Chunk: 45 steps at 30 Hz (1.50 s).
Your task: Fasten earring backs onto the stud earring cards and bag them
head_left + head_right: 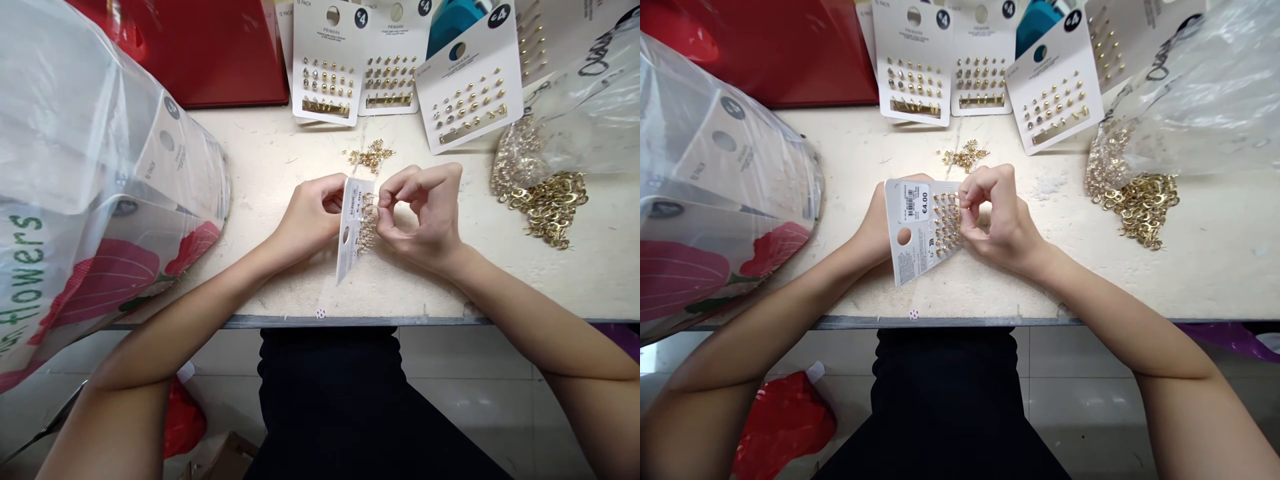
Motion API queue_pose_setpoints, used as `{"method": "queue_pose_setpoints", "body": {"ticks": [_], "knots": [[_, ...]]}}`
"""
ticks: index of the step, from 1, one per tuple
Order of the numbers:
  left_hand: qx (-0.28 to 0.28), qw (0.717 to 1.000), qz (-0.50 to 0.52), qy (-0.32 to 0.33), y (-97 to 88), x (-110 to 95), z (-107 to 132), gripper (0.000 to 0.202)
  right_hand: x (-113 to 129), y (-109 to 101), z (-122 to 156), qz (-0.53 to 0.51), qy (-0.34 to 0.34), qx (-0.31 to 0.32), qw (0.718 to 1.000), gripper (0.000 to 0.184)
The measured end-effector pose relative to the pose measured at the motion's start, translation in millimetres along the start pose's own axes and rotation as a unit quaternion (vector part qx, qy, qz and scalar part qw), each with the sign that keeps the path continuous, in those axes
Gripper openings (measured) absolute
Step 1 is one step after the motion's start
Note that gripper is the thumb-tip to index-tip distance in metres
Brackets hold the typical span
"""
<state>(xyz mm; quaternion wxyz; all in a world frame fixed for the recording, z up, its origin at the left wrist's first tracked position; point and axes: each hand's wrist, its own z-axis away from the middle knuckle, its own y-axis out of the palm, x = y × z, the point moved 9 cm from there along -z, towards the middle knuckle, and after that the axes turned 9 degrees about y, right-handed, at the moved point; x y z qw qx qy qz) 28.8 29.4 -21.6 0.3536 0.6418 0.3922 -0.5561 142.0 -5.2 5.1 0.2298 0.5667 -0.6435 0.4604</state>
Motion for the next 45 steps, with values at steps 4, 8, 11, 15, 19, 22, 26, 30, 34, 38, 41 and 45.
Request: {"method": "queue_pose_setpoints", "body": {"ticks": [4,8,11,15,19,22,26,30,34,38,41,45], "knots": [[-0.010,1.000,0.006,-0.017,-2.4,2,0,0.059,9,-2,-2,0.086,-0.065,0.003,0.994,0.025],[-0.026,0.999,0.018,-0.028,-7.5,5,2,0.059,21,-7,-3,0.186,-0.120,-0.022,0.975,0.025],[-0.027,0.999,0.019,-0.025,-8.3,3,3,0.058,20,-8,-4,0.212,-0.101,-0.023,0.972,0.025],[-0.021,0.999,0.025,-0.026,-4.8,1,2,0.054,18,-7,-3,0.226,-0.087,-0.021,0.970,0.024],[-0.026,0.999,0.034,-0.026,-3.3,1,-1,0.061,18,-6,-3,0.239,-0.083,-0.018,0.967,0.020],[-0.026,0.999,0.038,-0.029,-2.6,2,-1,0.059,18,-5,-3,0.250,-0.081,-0.014,0.965,0.018],[-0.019,0.999,0.043,-0.025,-1.8,2,-2,0.058,18,-3,-2,0.268,-0.091,-0.007,0.959,0.018],[-0.016,0.999,0.032,-0.019,-2.8,3,-1,0.057,20,0,0,0.269,-0.123,-0.008,0.955,0.020],[0.005,1.000,0.019,-0.014,-0.9,3,0,0.064,20,3,3,0.271,-0.140,-0.015,0.952,0.021],[0.015,1.000,0.014,-0.014,-0.6,4,1,0.074,19,3,6,0.283,-0.140,-0.025,0.949,0.020],[0.010,1.000,0.015,-0.021,-0.9,5,1,0.068,16,1,3,0.264,-0.113,-0.011,0.958,0.018],[-0.041,0.999,0.010,-0.030,-7.1,8,1,0.049,8,-2,-3,0.186,-0.060,0.016,0.981,0.013]]}}
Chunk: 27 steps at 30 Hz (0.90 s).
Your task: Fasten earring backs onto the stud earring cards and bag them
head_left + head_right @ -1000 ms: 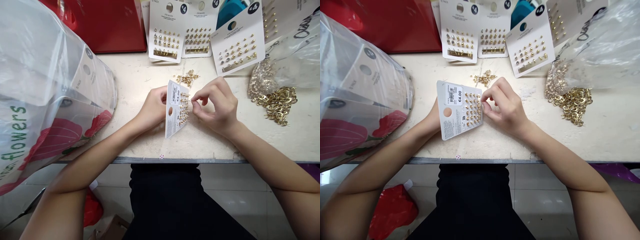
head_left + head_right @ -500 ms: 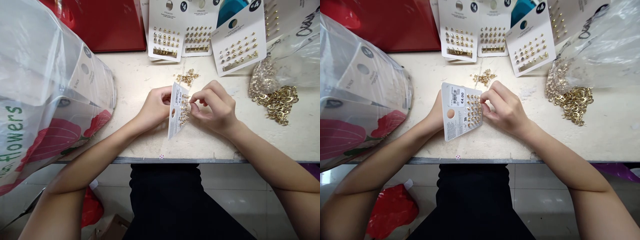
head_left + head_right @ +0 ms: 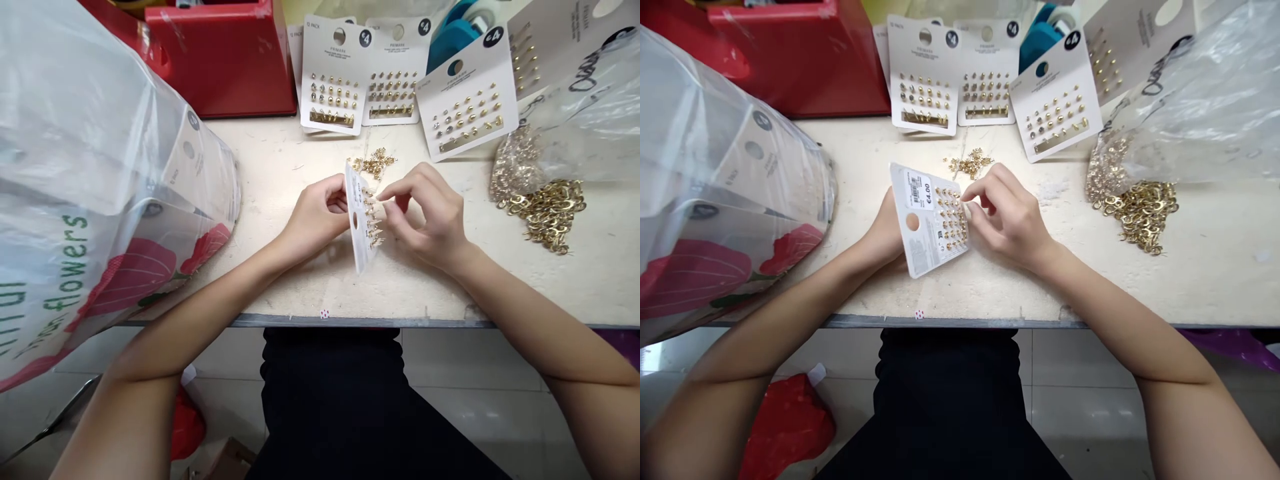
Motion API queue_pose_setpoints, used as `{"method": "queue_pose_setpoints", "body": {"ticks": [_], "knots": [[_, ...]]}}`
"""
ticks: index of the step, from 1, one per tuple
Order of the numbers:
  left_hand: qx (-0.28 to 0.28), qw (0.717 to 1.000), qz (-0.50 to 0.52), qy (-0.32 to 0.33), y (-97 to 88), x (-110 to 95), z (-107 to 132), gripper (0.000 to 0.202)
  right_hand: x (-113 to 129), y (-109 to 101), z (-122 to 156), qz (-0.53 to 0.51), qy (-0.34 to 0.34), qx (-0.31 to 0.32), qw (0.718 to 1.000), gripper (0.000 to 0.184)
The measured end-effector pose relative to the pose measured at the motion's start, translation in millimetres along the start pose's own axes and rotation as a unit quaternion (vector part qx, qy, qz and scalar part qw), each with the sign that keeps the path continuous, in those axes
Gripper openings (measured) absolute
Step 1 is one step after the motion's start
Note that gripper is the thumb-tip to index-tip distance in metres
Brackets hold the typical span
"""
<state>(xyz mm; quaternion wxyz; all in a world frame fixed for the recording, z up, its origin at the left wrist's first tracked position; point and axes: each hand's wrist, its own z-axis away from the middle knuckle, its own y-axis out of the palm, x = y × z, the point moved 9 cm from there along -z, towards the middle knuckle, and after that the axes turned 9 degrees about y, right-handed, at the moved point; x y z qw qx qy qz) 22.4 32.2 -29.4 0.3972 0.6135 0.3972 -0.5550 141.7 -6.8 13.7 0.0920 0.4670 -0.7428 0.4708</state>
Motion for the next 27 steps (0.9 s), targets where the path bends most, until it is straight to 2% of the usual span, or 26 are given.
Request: {"method": "queue_pose_setpoints", "body": {"ticks": [4,6,11,15,16,18,21,24,26,27], "knots": [[-0.057,0.998,0.037,-0.019,-7.7,4,2,0.040,10,8,2,-0.076,-0.043,0.051,0.995,0.047],[-0.082,0.995,0.043,-0.036,-11.7,7,3,0.037,12,11,3,-0.085,-0.044,0.069,0.993,0.057],[-0.124,0.990,0.059,-0.043,-17.5,10,6,0.035,13,17,3,-0.120,-0.024,0.094,0.988,0.064],[-0.120,0.992,0.031,-0.012,-17.4,6,8,0.027,13,18,2,-0.088,-0.035,0.056,0.994,0.059],[-0.114,0.993,0.010,-0.001,-17.2,3,8,0.023,9,16,1,-0.105,-0.022,0.044,0.993,0.054],[-0.101,0.994,-0.039,0.022,-17.0,-3,10,0.017,-7,13,-3,-0.148,0.054,0.036,0.987,0.046],[-0.085,0.991,-0.090,0.043,-17.3,-8,10,0.011,-37,4,-12,-0.214,0.178,0.019,0.960,0.049],[-0.063,0.992,-0.100,0.044,-16.1,-7,10,0.011,-62,-4,-29,-0.256,0.239,0.009,0.937,0.052],[-0.038,0.991,-0.120,0.043,-12.8,-7,9,0.011,-79,-3,-42,-0.269,0.262,0.019,0.927,0.042],[-0.024,0.989,-0.139,0.046,-10.6,-7,9,0.011,-87,-5,-48,-0.256,0.274,0.004,0.927,0.037]]}}
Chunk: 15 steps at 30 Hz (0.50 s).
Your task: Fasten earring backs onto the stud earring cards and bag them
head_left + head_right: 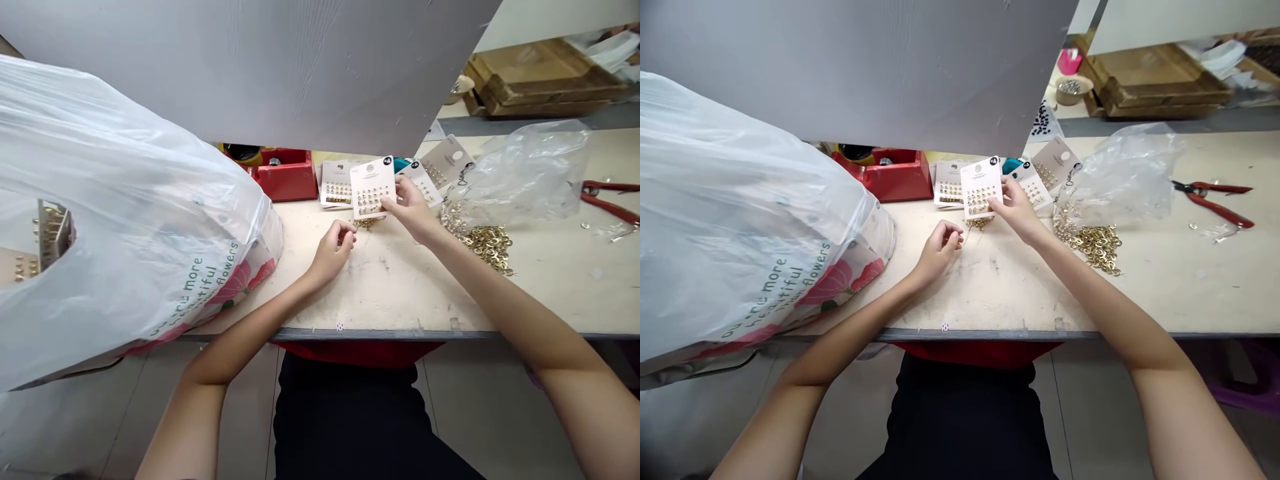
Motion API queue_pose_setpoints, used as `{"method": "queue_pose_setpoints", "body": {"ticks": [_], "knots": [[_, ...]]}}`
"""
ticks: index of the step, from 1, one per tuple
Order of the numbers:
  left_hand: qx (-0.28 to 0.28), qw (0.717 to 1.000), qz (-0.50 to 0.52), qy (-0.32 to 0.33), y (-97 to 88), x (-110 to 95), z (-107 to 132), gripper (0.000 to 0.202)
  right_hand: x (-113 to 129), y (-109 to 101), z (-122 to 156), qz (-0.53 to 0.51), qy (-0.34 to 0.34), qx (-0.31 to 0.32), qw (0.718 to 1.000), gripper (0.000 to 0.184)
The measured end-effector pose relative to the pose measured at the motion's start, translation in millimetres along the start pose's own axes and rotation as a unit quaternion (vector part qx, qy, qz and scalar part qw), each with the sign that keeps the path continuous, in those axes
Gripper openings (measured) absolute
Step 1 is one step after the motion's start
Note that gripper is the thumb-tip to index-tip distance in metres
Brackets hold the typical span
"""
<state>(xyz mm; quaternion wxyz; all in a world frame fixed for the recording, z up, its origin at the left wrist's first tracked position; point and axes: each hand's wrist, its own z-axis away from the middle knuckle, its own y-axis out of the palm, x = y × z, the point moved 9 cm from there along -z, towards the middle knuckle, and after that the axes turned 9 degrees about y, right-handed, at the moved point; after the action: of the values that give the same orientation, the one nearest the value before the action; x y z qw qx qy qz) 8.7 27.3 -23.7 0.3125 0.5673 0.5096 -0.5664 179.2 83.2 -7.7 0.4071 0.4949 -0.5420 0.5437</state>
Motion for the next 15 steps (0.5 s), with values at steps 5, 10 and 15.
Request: {"method": "queue_pose_setpoints", "body": {"ticks": [5,10,15], "knots": [[0.032,0.995,-0.079,0.047,5.4,-3,2,0.010,-7,-8,-18,0.215,0.020,-0.073,0.974,0.062],[0.017,0.983,-0.141,0.116,-1.2,-18,-4,0.009,-6,-9,-2,0.314,0.023,-0.136,0.939,0.064],[-0.055,0.834,-0.367,0.409,-21.9,-128,32,0.012,0,-8,11,0.348,-0.049,-0.201,0.915,0.051]]}}
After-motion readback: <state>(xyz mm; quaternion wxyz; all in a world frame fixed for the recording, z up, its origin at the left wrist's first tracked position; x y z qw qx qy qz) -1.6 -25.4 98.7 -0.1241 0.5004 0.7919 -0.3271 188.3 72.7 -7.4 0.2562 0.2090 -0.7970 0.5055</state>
